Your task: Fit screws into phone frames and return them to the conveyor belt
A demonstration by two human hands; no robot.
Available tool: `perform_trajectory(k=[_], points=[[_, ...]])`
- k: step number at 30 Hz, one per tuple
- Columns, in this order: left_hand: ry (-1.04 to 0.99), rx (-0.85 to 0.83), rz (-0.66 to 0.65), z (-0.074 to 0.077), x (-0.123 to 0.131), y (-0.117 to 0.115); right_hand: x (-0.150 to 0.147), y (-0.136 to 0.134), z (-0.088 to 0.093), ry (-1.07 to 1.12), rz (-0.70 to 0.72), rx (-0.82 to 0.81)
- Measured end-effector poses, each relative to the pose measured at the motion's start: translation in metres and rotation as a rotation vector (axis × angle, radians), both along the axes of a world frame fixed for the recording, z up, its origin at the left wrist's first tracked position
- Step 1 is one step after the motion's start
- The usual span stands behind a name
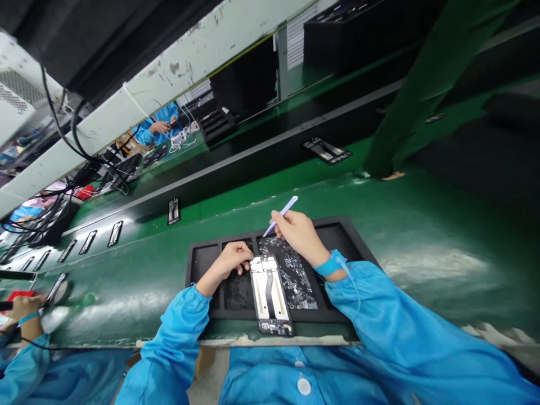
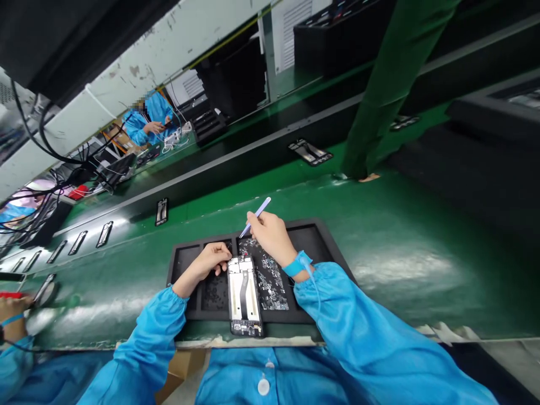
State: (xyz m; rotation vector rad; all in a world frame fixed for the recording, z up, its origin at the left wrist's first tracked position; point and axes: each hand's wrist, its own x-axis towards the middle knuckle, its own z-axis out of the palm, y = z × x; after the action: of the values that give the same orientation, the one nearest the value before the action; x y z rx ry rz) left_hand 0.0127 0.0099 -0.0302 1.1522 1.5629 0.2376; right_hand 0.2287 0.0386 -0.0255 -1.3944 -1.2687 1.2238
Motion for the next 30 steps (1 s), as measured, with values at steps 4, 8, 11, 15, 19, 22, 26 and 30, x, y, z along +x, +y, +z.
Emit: perform_trajectory(k=[4, 8, 11, 15, 19, 22, 26, 30], points=[[0.078, 0.126, 0.023, 0.025, 0.002, -0.015, 0.001, 0.001, -0.001, 0.034, -0.039, 0.007], [0.228, 0.381, 0.131, 0.045, 0.021, -0.082, 0.002, 0.001, -0.002, 0.077, -0.074, 0.0], [0.429, 0.616, 0.091, 0.032, 0.051, -0.14, 0.001, -0.001, -0.001, 0.117, -0.09, 0.002], [0.667, 0.744, 0.024, 0.002, 0.079, -0.163, 0.002, -0.005, 0.002, 0.178, -0.148, 0.016], [0.702, 0.722, 0.017, -0.003, 0.078, -0.136, 0.006, -0.007, 0.005, 0.252, -0.28, 0.059], [0.691, 0.736, 0.019, -0.002, 0.072, -0.127, 0.013, -0.005, 0.007, 0.321, -0.367, 0.094], [0.686, 0.819, 0.045, -0.004, 0.068, -0.127, 0.021, -0.002, 0.007, 0.4, -0.426, 0.119], [0.683, 0.919, 0.013, 0.013, 0.058, -0.075, 0.026, 0.001, 0.007, 0.444, -0.471, 0.111]])
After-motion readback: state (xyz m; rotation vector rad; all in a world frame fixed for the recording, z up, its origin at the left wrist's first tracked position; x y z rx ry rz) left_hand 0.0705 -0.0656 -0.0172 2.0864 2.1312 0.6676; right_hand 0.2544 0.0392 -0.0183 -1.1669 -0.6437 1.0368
